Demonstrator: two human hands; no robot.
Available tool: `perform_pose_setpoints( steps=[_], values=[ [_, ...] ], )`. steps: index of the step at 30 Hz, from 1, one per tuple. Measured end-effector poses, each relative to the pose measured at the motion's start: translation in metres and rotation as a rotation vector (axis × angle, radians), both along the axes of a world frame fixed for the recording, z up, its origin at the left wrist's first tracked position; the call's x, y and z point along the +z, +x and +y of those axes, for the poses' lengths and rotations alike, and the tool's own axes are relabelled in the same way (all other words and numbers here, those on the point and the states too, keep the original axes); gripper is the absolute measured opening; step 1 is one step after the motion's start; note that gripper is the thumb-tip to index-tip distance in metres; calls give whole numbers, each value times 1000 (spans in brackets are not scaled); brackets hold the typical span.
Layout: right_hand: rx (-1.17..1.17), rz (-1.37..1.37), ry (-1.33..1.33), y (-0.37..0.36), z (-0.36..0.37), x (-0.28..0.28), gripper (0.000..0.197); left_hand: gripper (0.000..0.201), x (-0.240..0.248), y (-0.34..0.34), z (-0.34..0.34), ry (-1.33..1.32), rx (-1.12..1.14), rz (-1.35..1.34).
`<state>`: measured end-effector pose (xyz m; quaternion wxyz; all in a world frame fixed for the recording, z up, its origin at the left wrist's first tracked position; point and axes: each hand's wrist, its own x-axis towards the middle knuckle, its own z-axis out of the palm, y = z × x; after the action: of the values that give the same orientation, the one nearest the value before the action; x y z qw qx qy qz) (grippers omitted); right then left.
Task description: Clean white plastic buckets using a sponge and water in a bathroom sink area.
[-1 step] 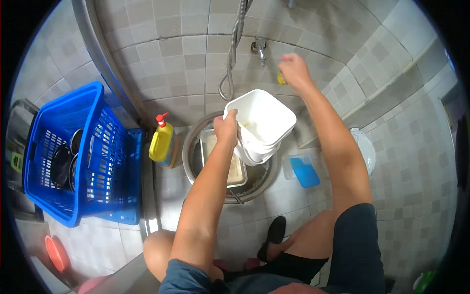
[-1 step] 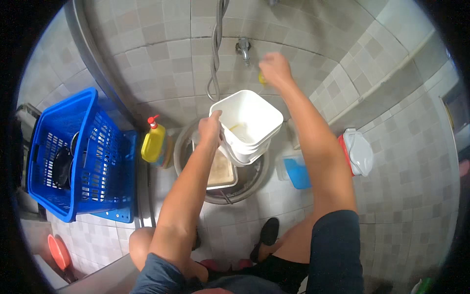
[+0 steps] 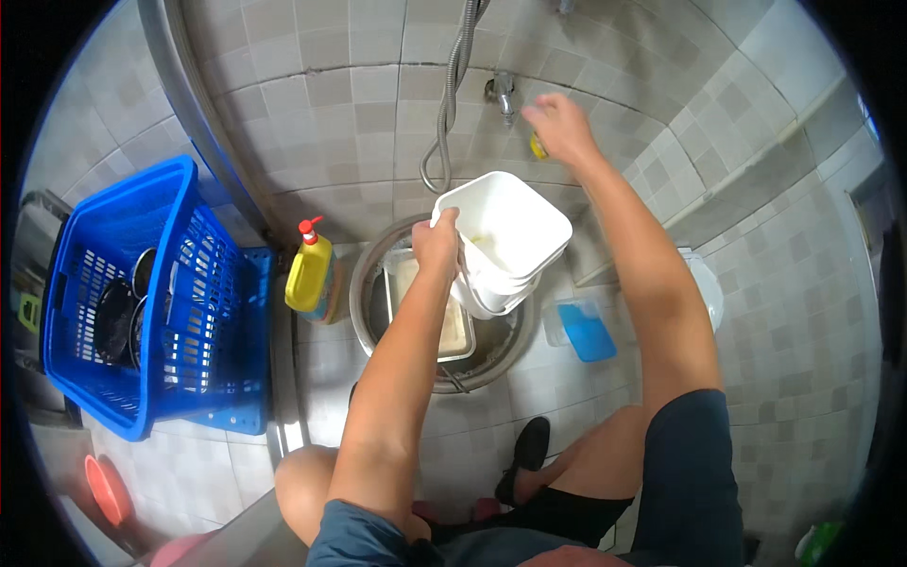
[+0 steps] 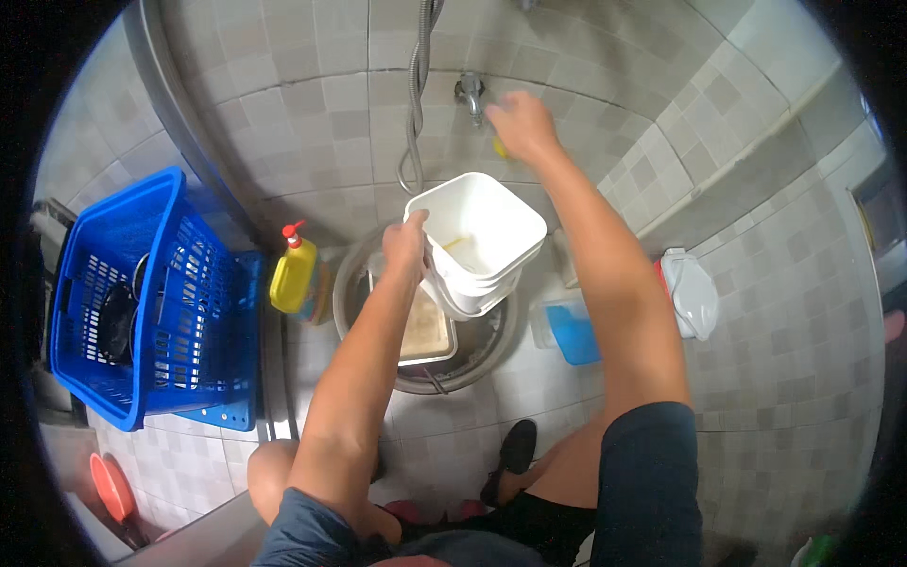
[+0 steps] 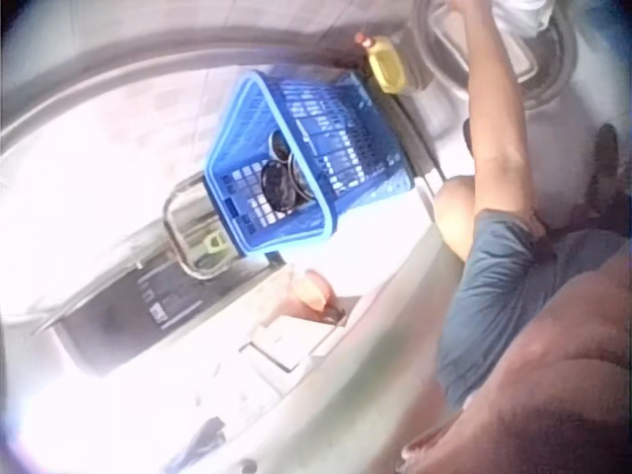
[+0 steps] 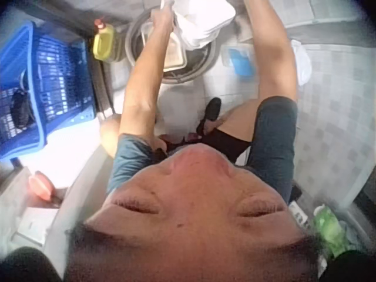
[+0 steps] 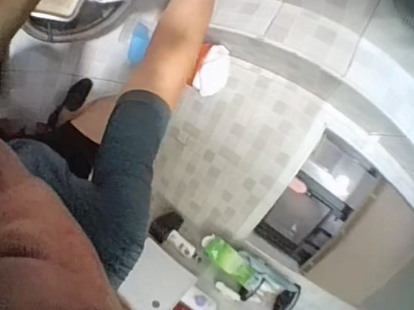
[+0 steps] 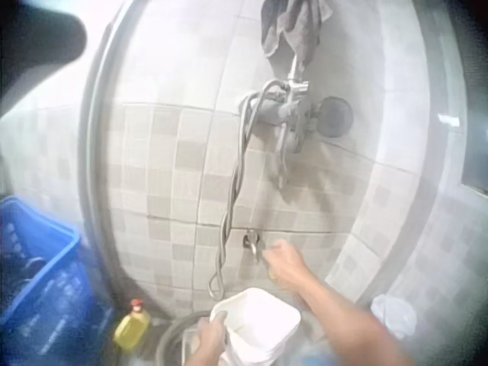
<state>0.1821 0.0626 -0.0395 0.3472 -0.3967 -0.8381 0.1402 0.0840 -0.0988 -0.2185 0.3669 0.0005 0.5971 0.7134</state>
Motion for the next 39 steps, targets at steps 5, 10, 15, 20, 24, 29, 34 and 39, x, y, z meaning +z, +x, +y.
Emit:
perform_pose_setpoints(
  steps=[5, 10, 15, 20, 24, 29, 34, 39],
  values=[
    [-15, -375, 175, -56, -3, 28, 36, 34, -11, -13, 6, 24, 53, -87],
    [-83, -470, 276, -61, 1, 32, 23, 34, -34, -17, 10, 109, 100, -237],
    [-47, -497, 285, -51, 15, 36, 22, 34, -31, -20, 9, 74, 106, -168],
    [-66, -531, 256, -50, 14, 41, 25, 34, -15, -14, 10, 41, 169, -214],
    [-51, -504, 264, -48, 18, 40, 26, 33, -17, -12, 11, 58, 131, -166],
    [-42, -529, 296, -45, 27, 42, 31, 34, -28, -9, 16, 80, 93, -127],
    [-31, -511, 282, -49, 26, 41, 35, 40, -54, -9, 22, 44, 122, -44],
    [-23, -453, 313, -44, 40, 36, 38, 46, -71, -5, 32, 43, 117, 43]
  ],
)
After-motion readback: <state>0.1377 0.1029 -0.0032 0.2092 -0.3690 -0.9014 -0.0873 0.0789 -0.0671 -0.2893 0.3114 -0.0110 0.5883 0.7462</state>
